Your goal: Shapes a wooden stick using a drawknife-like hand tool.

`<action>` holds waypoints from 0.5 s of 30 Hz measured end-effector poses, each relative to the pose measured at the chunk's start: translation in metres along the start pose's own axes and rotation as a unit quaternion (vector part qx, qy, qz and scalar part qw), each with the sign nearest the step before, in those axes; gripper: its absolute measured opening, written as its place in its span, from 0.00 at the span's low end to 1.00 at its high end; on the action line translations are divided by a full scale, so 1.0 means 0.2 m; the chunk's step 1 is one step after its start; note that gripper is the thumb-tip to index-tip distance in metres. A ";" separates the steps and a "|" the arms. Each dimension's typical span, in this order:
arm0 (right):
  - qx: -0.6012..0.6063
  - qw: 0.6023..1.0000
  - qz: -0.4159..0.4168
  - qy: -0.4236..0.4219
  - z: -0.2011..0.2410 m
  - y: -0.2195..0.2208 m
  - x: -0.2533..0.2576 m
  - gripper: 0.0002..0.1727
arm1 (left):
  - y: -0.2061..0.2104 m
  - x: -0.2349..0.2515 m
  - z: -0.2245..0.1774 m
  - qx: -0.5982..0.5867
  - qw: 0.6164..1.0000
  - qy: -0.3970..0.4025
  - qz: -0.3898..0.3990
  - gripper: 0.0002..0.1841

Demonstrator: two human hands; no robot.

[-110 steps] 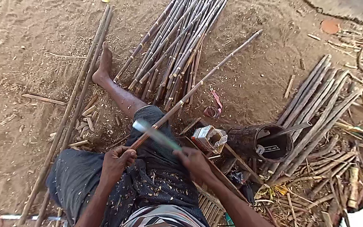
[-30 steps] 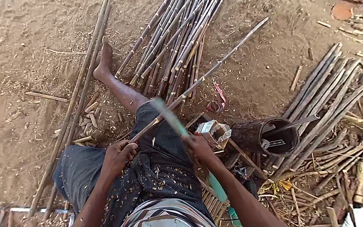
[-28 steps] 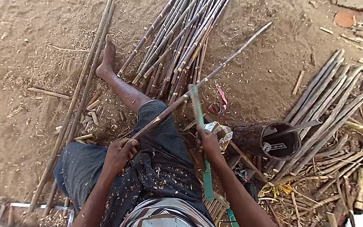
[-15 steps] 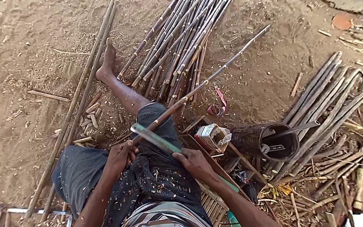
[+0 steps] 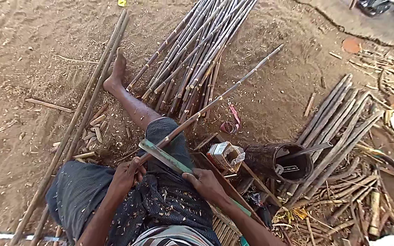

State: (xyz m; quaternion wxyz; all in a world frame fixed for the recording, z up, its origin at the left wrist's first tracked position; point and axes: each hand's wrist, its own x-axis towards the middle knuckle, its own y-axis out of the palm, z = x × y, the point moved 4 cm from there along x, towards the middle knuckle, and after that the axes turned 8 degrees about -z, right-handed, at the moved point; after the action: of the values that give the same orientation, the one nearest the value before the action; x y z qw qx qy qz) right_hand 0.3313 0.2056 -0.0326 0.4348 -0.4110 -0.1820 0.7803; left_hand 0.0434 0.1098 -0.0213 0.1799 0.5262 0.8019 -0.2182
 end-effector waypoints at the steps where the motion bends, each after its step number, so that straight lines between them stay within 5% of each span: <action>1: 0.019 1.000 -0.020 0.013 -0.02 -0.01 0.02 0.31 | 0.00 0.00 0.00 -0.002 1.000 -0.003 0.003 0.29; 4: 0.130 0.983 -0.108 0.074 -0.16 -0.05 0.11 0.37 | 0.02 -0.01 0.00 -0.026 1.000 -0.010 0.008 0.32; 8: -0.027 0.999 -0.004 -0.024 0.02 0.00 0.01 0.31 | 0.02 0.00 0.01 -0.034 0.998 -0.048 0.004 0.34; 12: 0.096 0.988 -0.104 0.061 -0.13 -0.06 0.11 0.39 | 0.03 0.00 0.01 -0.057 0.996 -0.064 0.005 0.36; 15: 0.040 0.998 -0.041 0.027 -0.02 -0.02 0.05 0.30 | 0.03 -0.01 0.02 -0.082 0.994 -0.070 0.012 0.37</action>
State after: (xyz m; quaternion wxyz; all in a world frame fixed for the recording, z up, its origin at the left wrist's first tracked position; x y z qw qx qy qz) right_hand 0.3336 0.2162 -0.0380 0.4870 -0.4062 -0.1555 0.7574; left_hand 0.0505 0.1078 -0.0251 0.2813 0.5028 0.7959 -0.1860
